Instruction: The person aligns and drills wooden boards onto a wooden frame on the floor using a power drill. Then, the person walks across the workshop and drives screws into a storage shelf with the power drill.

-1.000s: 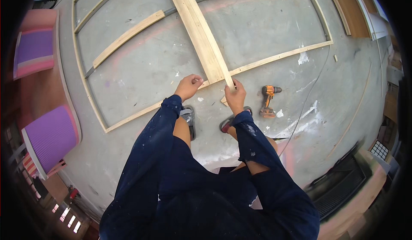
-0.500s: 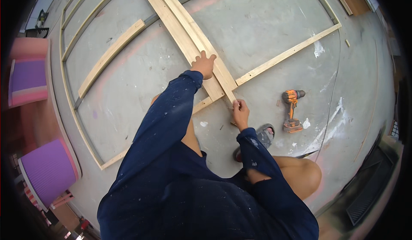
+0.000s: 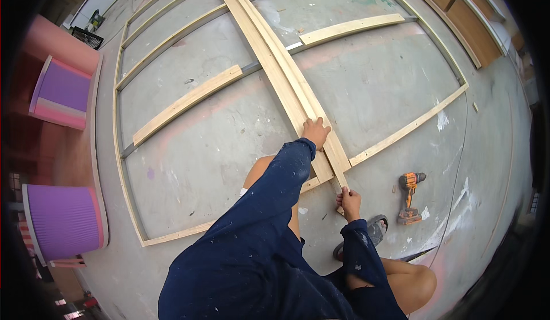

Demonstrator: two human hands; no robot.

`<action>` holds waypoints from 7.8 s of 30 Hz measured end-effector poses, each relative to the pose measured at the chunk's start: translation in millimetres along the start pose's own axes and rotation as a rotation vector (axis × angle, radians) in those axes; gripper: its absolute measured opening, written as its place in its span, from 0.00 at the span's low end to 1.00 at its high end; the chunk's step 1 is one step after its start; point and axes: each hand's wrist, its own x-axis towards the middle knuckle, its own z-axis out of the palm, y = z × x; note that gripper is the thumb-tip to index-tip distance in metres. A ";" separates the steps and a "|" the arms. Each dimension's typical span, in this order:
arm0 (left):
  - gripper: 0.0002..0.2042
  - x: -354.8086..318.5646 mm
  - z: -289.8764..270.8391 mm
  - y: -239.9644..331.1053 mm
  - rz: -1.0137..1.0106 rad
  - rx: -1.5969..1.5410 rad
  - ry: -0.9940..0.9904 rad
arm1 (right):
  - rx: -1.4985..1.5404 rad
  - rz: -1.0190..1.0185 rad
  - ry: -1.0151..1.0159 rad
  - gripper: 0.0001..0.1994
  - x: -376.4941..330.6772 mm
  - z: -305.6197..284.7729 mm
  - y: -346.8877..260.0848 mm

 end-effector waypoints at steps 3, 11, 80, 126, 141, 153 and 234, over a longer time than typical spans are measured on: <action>0.29 -1.6 5.5 -3.7 0.038 0.021 0.095 | 0.013 0.002 -0.045 0.14 6.2 -2.4 -1.1; 0.29 -2.5 8.3 -8.8 0.066 -0.038 0.077 | 0.041 -0.005 -0.055 0.14 13.9 -1.2 0.2; 0.55 27.6 5.1 -27.0 -0.248 -0.037 -0.026 | 0.317 0.094 -0.200 0.09 25.9 12.0 -47.2; 0.21 6.1 59.1 -44.0 -0.849 -1.464 0.015 | -0.399 -0.160 0.367 0.23 91.9 20.6 -80.1; 0.33 3.5 50.4 -34.0 -0.705 -0.526 0.337 | -0.629 -0.253 0.290 0.20 83.3 -16.0 -81.5; 0.20 44.3 9.9 -59.3 0.455 -0.056 0.111 | -0.608 -0.736 0.094 0.14 16.6 14.3 -55.5; 0.20 45.3 9.3 -59.8 0.400 -0.064 0.092 | 0.552 0.130 0.025 0.10 13.0 40.0 -41.4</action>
